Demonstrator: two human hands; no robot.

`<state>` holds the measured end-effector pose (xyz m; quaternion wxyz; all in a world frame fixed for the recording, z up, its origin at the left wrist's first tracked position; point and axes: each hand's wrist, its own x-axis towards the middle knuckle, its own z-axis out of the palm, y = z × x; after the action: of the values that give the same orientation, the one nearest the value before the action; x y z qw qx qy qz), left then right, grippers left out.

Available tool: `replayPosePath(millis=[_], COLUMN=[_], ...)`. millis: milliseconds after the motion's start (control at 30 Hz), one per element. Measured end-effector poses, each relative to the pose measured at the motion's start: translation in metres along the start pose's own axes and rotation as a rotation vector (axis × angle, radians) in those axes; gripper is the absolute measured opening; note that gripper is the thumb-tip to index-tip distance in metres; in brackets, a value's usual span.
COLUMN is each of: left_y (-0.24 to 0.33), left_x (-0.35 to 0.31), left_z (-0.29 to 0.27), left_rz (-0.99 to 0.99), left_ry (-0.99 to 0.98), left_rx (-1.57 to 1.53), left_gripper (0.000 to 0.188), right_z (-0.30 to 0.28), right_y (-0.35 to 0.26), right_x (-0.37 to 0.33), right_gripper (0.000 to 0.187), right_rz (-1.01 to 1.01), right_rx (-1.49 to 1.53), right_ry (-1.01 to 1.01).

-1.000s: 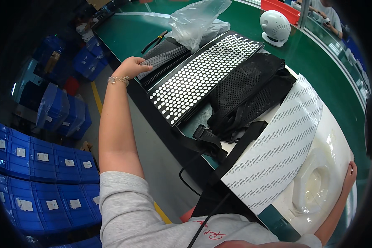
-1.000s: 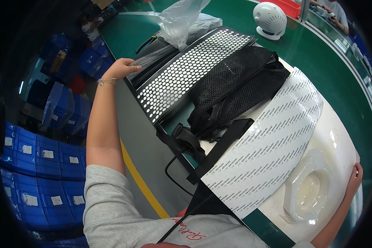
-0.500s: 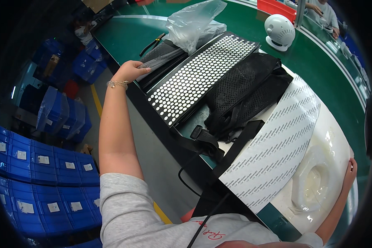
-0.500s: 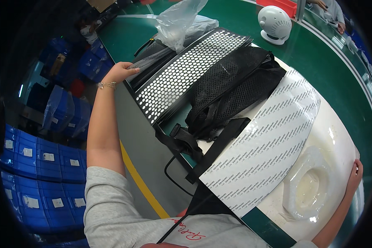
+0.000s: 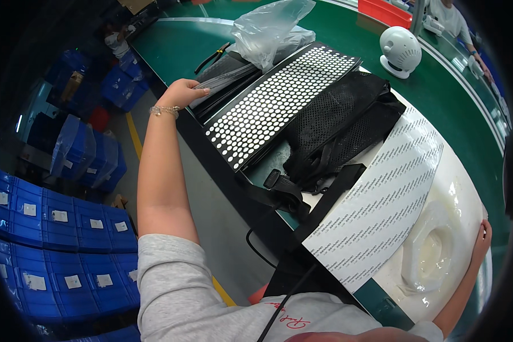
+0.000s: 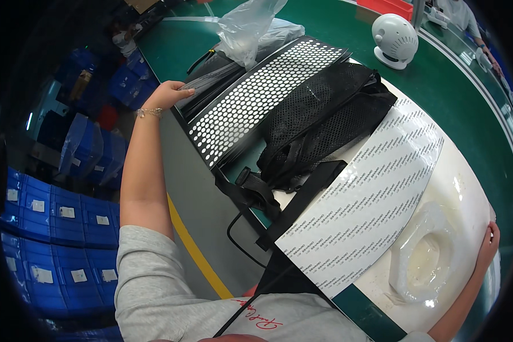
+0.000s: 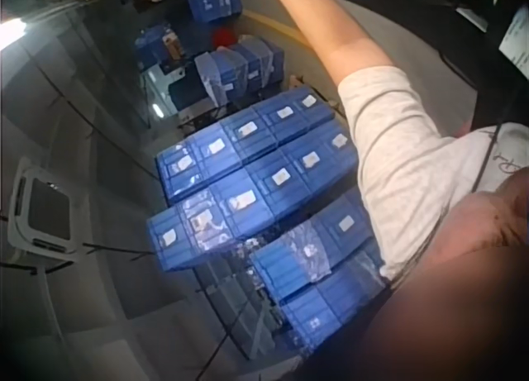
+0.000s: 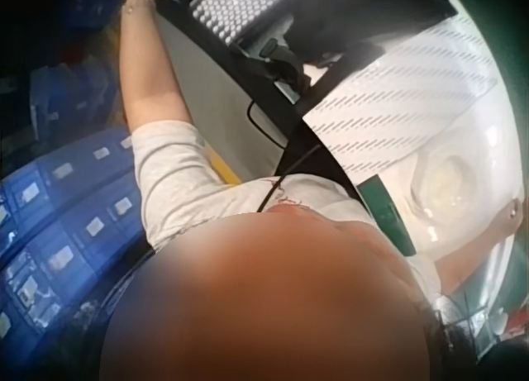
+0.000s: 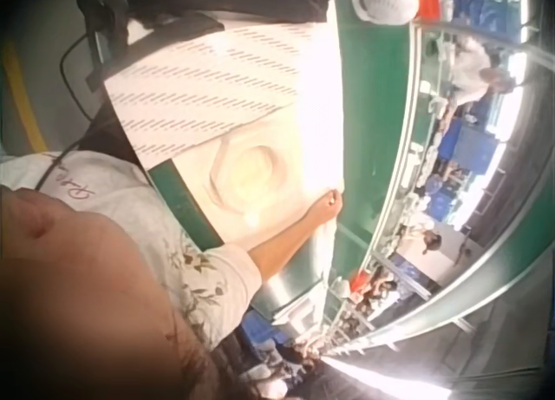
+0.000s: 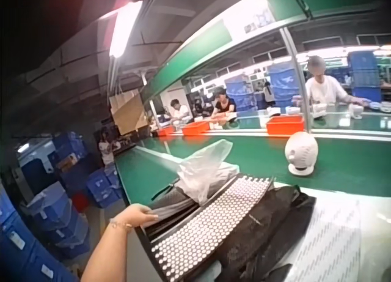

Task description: Manually applying adhesive seals and assembling components for a security camera base.

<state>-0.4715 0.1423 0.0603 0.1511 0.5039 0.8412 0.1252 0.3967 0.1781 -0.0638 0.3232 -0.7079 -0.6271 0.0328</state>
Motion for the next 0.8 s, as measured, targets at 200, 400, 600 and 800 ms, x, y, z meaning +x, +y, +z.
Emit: replayPosePath(millis=[200,400,600,800], left_y=[-0.0061,-0.0019,-0.0044,-0.0030], left_x=[0.0041,0.0056,0.0072,0.0028], left_z=[0.0033,0.0020,0.0035,0.0029], left_rz=[0.027,-0.025,-0.006,0.008], left_ry=[0.019,-0.001,0.018,0.002], left_rx=[-0.065,-0.049,-0.027,0.003], left_gripper=[0.033,0.037,0.038,0.041], right_z=[0.0005,0.0008,0.0015,0.0007], right_y=[-0.0054,-0.0035,-0.0004,-0.0034], right_x=[0.0000,0.0013,0.0024,0.0019], right_gripper=[0.026,0.028,0.029,0.030], right_rz=[0.012,0.021,-0.008,0.009], right_rx=[-0.002,0.007,0.010,-0.012], right_ry=[0.004,-0.014,-0.005,-0.014])
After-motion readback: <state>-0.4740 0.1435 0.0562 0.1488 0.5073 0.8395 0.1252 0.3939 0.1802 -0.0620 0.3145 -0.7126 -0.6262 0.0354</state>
